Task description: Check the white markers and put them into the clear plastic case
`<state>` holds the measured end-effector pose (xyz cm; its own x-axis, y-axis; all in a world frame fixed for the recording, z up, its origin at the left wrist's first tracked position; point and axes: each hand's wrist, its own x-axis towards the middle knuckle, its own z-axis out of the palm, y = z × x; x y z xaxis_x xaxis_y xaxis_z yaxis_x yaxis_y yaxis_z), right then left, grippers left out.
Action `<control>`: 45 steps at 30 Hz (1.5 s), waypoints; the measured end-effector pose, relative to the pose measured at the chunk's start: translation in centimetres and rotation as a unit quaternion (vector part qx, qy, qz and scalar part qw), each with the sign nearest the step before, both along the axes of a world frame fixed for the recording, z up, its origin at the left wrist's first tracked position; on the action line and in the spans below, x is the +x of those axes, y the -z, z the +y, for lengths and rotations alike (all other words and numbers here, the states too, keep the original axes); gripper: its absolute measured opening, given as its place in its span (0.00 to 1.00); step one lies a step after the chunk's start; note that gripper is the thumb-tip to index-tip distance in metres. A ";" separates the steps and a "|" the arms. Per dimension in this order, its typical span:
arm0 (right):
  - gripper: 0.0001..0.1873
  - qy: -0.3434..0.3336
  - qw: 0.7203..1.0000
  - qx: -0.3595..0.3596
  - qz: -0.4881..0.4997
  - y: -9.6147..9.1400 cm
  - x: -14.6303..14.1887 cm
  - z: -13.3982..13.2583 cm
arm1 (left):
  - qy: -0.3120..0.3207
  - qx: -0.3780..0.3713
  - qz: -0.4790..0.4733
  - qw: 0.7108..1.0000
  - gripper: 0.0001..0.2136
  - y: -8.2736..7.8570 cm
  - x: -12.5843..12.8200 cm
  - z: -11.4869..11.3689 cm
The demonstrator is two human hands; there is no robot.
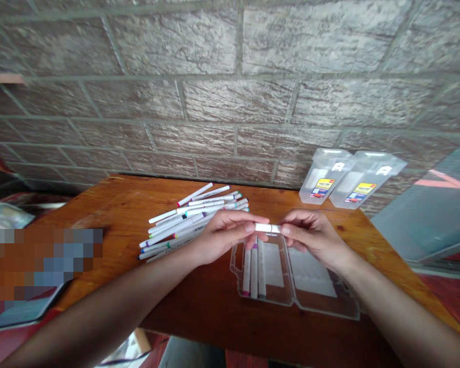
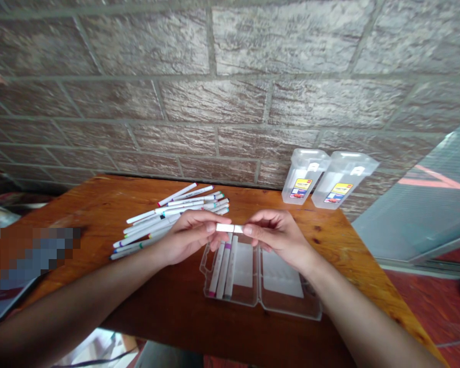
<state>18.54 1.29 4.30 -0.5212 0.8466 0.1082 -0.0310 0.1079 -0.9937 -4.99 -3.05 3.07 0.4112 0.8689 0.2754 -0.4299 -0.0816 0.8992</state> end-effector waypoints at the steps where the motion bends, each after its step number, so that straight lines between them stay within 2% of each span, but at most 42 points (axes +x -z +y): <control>1: 0.18 -0.001 1.000 -0.007 0.006 0.0 0.0 0.0 | 0.009 -0.006 -0.007 1.000 0.13 0.0 0.0 0.0; 11: 0.17 -0.023 0.999 -0.027 0.018 0.3 0.1 0.1 | 0.040 -0.056 -0.026 0.997 0.12 0.0 0.1 -0.2; 18: 0.16 -0.028 0.999 -0.027 -0.001 0.5 0.2 0.1 | 0.026 -0.077 -0.006 0.997 0.14 -0.2 0.3 -0.3; 23: 0.18 -0.026 0.999 -0.031 -0.017 0.3 0.1 0.1 | 0.026 -0.075 -0.003 0.997 0.13 -0.1 0.3 -0.2; 29: 0.18 -0.028 0.999 -0.037 -0.020 0.1 0.2 0.0 | 0.025 -0.038 -0.003 0.999 0.11 0.2 0.3 -0.1; 37: 0.20 -0.038 0.998 -0.045 -0.010 -0.5 0.0 -0.3 | 0.033 -0.014 0.035 0.999 0.12 0.5 -0.2 0.1; 45: 0.18 -0.039 0.998 -0.054 0.001 -0.4 0.1 -0.3 | 0.012 -0.059 0.053 0.997 0.14 0.0 -0.3 -0.1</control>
<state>18.60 0.99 4.70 -0.5852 0.8107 0.0187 -0.0365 -0.0033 -0.9993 -5.26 -3.12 3.02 0.4533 0.8825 0.1252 -0.3322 0.0369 0.9425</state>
